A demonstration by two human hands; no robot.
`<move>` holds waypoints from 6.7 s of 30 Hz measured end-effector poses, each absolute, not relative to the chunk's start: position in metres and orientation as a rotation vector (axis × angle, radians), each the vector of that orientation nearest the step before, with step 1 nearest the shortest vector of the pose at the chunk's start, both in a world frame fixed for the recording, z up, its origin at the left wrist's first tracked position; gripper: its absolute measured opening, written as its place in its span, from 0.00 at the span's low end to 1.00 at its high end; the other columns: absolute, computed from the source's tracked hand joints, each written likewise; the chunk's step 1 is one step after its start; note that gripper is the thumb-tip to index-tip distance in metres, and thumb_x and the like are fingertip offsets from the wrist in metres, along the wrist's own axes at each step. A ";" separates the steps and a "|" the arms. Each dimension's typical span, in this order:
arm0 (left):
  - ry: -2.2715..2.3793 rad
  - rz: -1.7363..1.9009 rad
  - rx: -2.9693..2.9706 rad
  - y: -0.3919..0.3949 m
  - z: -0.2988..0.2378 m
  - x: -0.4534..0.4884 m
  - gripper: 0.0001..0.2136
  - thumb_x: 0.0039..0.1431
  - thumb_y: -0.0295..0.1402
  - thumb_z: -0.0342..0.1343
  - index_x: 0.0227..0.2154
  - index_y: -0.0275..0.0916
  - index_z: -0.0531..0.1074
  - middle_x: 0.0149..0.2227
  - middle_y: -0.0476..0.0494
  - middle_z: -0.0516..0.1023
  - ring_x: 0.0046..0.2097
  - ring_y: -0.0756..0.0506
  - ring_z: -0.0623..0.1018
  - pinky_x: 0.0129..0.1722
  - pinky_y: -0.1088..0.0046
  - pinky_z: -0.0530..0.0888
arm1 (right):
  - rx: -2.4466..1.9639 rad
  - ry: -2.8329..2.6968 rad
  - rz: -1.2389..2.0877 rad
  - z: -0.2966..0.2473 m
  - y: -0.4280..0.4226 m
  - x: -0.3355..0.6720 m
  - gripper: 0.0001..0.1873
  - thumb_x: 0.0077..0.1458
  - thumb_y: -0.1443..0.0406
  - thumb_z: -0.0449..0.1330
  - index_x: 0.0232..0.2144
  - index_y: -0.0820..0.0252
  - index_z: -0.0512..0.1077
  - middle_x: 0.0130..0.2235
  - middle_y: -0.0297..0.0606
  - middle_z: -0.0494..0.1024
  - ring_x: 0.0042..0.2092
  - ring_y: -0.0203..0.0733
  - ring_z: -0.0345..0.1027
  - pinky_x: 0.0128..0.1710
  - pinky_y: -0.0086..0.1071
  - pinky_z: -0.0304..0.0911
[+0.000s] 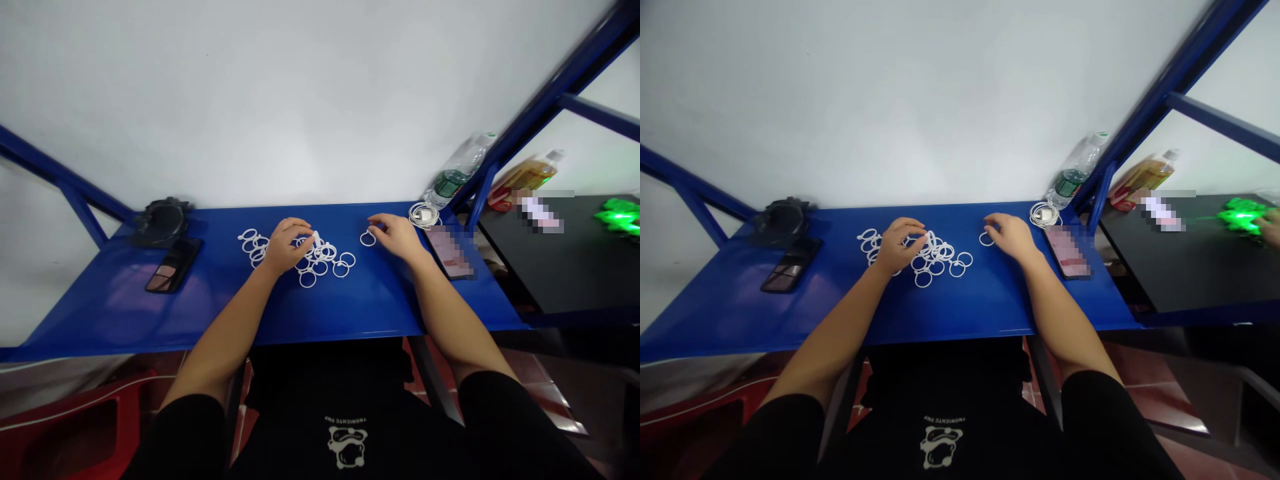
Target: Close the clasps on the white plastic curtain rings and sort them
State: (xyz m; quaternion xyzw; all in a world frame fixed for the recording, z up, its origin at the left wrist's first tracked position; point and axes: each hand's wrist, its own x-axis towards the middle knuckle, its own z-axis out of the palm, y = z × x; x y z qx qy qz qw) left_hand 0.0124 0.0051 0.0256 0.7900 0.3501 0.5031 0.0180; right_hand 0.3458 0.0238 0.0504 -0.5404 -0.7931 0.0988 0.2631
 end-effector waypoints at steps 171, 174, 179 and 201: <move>1.885 0.468 2.267 0.023 -0.009 0.004 0.44 0.62 0.63 0.60 0.74 0.44 0.61 0.80 0.33 0.47 0.80 0.25 0.46 0.76 0.37 0.50 | -1.206 -2.155 0.102 -0.004 0.041 0.308 0.17 0.70 0.57 0.58 0.44 0.55 0.85 0.56 0.48 0.83 0.59 0.57 0.74 0.63 0.55 0.68; 1.889 0.432 2.244 0.026 -0.010 0.007 0.40 0.67 0.60 0.56 0.74 0.43 0.60 0.80 0.32 0.47 0.80 0.26 0.45 0.76 0.37 0.49 | -1.235 -2.155 0.134 -0.002 0.040 0.306 0.16 0.68 0.57 0.59 0.47 0.56 0.85 0.55 0.49 0.83 0.58 0.58 0.75 0.62 0.56 0.68; 1.995 0.524 2.215 0.029 -0.007 0.012 0.34 0.72 0.53 0.53 0.74 0.41 0.61 0.79 0.30 0.49 0.80 0.28 0.48 0.75 0.39 0.50 | -1.281 -2.182 0.177 -0.005 0.044 0.305 0.16 0.68 0.56 0.60 0.45 0.56 0.85 0.56 0.49 0.82 0.59 0.58 0.73 0.64 0.56 0.66; 1.245 1.114 2.017 -0.005 0.023 0.034 0.15 0.70 0.38 0.58 0.54 0.41 0.82 0.44 0.44 0.88 0.43 0.45 0.85 0.48 0.65 0.81 | -0.719 -2.407 0.243 0.024 -0.001 0.281 0.12 0.72 0.60 0.59 0.46 0.48 0.84 0.62 0.42 0.80 0.62 0.55 0.73 0.62 0.58 0.69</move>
